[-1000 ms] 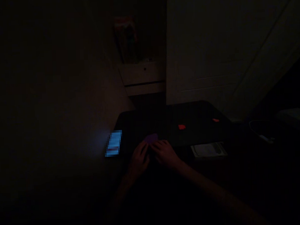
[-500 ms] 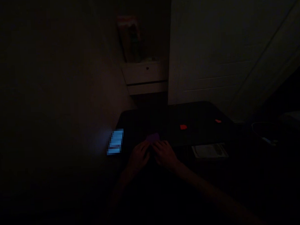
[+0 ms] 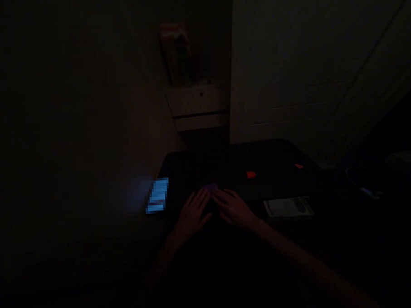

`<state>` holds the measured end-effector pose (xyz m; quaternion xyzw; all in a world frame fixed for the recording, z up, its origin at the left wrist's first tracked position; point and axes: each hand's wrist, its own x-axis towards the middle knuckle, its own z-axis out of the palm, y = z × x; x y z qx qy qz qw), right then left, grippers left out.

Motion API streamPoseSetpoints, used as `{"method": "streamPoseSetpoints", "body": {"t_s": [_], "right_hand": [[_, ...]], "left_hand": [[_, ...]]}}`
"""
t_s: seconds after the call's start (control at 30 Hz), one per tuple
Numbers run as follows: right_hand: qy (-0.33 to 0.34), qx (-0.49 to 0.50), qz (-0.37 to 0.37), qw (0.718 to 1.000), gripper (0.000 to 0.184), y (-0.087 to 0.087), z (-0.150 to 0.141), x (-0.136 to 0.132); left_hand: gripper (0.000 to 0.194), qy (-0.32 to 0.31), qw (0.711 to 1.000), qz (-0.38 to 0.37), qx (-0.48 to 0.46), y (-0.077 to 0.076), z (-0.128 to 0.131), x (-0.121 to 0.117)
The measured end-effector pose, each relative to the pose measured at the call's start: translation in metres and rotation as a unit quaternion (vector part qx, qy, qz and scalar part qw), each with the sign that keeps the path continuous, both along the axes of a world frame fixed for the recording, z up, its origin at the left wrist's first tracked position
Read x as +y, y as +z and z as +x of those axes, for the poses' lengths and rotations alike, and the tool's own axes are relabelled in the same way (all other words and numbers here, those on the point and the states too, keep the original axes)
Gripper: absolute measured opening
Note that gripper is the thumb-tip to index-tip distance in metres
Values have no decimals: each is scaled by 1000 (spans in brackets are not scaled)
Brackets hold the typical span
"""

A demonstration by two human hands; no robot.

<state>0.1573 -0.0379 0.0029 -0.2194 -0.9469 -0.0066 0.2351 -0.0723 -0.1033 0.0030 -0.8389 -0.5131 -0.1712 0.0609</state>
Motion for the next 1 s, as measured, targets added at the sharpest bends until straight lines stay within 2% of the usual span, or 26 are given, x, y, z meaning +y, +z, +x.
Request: {"method": "streamPoseSetpoints", "body": {"t_s": [0.43, 0.63, 0.83, 1.0], "right_hand": [[69, -21, 10, 997, 53, 14, 4, 20], [93, 12, -25, 995, 49, 14, 4, 25], [84, 39, -85, 992, 51, 14, 1, 26], [76, 36, -106, 991, 52, 16, 2, 29]], "left_hand": [[63, 26, 998, -29, -39, 6, 4, 5], [64, 12, 999, -27, -37, 2, -2, 4], [61, -2, 999, -9, -45, -2, -9, 4], [57, -3, 999, 7, -49, -5, -9, 4]]}}
